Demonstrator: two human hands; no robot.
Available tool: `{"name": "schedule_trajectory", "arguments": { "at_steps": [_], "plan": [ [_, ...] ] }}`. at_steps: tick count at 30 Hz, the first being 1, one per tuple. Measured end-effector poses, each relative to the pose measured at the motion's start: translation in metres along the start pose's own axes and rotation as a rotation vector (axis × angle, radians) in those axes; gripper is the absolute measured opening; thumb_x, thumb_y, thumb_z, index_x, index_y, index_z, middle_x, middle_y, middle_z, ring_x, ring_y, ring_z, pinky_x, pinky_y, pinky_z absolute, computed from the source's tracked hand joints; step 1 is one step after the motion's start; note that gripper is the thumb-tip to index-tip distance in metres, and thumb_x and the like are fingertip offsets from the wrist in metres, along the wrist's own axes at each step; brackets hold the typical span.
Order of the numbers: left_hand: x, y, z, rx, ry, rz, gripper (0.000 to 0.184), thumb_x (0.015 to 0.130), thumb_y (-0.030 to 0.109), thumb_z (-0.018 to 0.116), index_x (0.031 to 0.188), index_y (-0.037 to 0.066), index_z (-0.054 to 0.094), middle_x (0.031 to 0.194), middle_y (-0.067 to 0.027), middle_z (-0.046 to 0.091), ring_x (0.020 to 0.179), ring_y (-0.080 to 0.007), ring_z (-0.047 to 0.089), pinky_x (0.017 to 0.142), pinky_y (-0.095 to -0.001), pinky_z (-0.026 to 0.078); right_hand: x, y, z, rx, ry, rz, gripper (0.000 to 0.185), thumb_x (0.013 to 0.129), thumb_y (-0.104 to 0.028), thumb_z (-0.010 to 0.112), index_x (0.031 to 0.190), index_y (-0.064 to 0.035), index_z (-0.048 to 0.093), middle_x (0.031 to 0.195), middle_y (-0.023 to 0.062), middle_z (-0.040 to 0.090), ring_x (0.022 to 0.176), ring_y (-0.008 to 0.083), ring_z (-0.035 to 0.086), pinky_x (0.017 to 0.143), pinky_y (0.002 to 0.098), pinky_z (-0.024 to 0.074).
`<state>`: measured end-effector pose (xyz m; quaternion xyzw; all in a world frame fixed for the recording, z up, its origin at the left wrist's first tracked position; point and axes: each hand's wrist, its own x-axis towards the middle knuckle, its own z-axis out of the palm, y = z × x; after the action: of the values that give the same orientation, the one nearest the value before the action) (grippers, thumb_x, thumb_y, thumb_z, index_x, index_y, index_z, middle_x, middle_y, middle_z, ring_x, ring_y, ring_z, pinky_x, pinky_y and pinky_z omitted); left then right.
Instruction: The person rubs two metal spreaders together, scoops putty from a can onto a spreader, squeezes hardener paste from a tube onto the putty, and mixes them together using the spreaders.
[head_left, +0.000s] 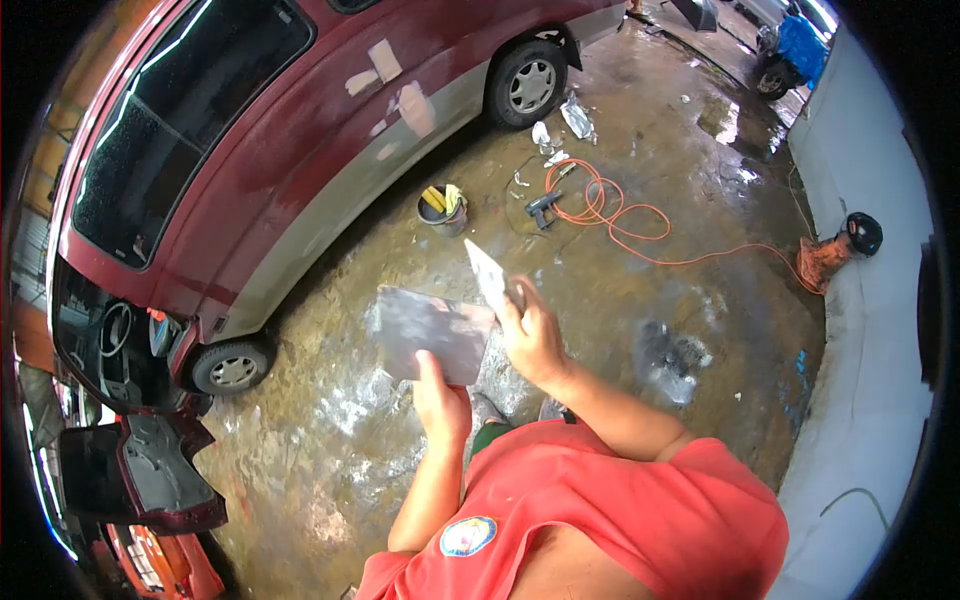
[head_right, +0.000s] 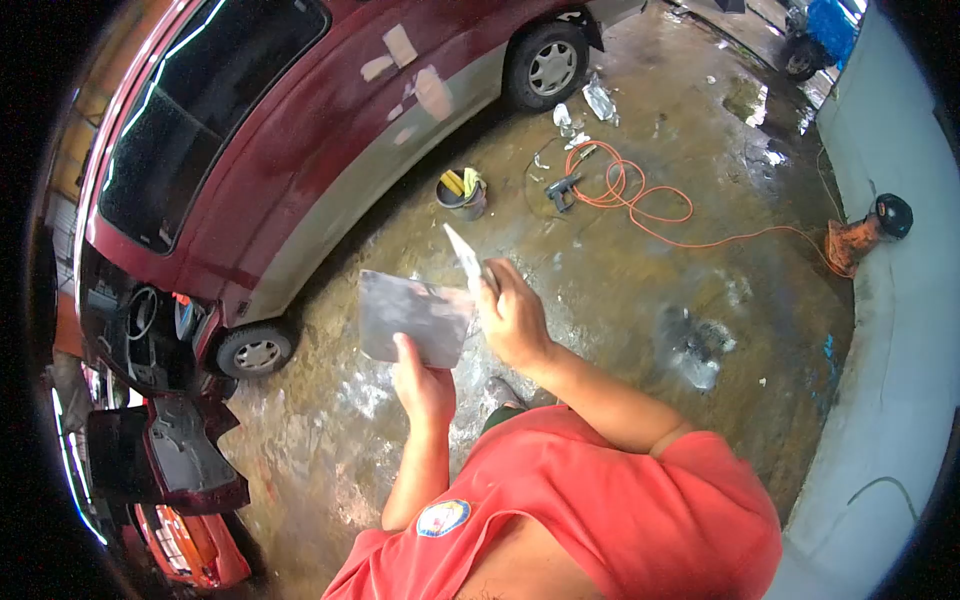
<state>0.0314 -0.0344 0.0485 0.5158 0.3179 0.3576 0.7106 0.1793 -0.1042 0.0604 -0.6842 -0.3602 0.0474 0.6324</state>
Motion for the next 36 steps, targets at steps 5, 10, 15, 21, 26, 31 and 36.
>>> {"name": "schedule_trajectory", "arguments": {
  "at_steps": [5,10,15,21,26,31,36],
  "plan": [
    [0.020,0.039,0.021,-0.563,0.054,0.106,0.043,0.109,0.033,0.035,0.140,0.004,0.045,0.139,-0.0077,0.054,0.128,-0.0227,0.051,0.113,-0.0422,0.036,-0.013,-0.017,-0.004,0.090,0.019,-0.219,0.031,0.102,-0.014,0.050,0.127,0.0031,0.056,0.124,0.0210,0.057,0.112,0.0379,0.058,0.095,0.0405,0.0470],
    [0.032,0.035,0.024,-0.675,0.047,0.169,0.044,0.109,0.039,0.034,0.138,0.008,0.047,0.135,-0.0052,0.056,0.121,-0.0229,0.054,0.107,-0.0438,0.040,-0.036,-0.019,0.001,0.074,-0.117,-0.438,0.052,0.085,0.003,0.063,0.135,0.0010,0.052,0.134,0.0202,0.053,0.122,0.0380,0.054,0.103,0.0437,0.0450],
    [0.037,0.032,0.022,-0.705,-0.024,0.179,0.045,0.109,0.037,0.033,0.139,0.006,0.046,0.138,-0.0064,0.054,0.127,-0.0223,0.051,0.112,-0.0413,0.036,-0.035,-0.014,0.001,0.076,-0.164,-0.513,0.057,0.079,0.006,0.064,0.134,-0.0013,0.053,0.136,0.0169,0.053,0.124,0.0369,0.054,0.104,0.0439,0.0452],
    [0.015,0.043,0.038,-0.602,-0.066,0.187,0.048,0.109,0.036,0.033,0.145,0.004,0.041,0.146,-0.0085,0.050,0.134,-0.0237,0.047,0.117,-0.0418,0.031,-0.004,-0.008,-0.007,-0.006,-0.097,-0.261,0.042,0.090,-0.001,0.060,0.131,0.0005,0.055,0.133,0.0168,0.054,0.124,0.0391,0.053,0.102,0.0441,0.0453],
    [0.011,0.042,0.029,-0.596,-0.141,0.155,0.048,0.109,0.034,0.034,0.146,0.004,0.040,0.146,-0.0081,0.050,0.134,-0.0239,0.048,0.117,-0.0423,0.031,-0.005,-0.002,-0.008,0.434,-0.035,0.045,0.032,0.106,-0.018,0.046,0.126,0.0041,0.056,0.121,0.0141,0.059,0.110,0.0229,0.058,0.097,0.0338,0.0431],
    [0.022,0.034,0.021,-0.465,-0.209,0.088,0.052,0.102,0.028,0.053,0.146,0.003,0.039,0.143,-0.0093,0.053,0.133,-0.0267,0.049,0.118,-0.0425,0.029,-0.055,-0.014,-0.001,0.693,-0.065,0.093,0.038,0.107,-0.023,0.041,0.129,0.0066,0.053,0.124,0.0126,0.059,0.115,0.0238,0.055,0.101,0.0354,0.0406],
    [0.029,0.007,0.024,-0.430,-0.224,0.203,0.079,0.090,0.016,0.067,0.156,0.011,0.023,0.163,-0.0127,0.019,0.152,-0.0301,0.011,0.123,-0.0481,0.012,-0.050,-0.041,-0.004,0.515,-0.111,-0.409,0.055,0.108,-0.037,0.037,0.140,0.0057,0.045,0.143,0.0210,0.046,0.132,0.0339,0.044,0.111,0.0426,0.0320]
  ]
}}
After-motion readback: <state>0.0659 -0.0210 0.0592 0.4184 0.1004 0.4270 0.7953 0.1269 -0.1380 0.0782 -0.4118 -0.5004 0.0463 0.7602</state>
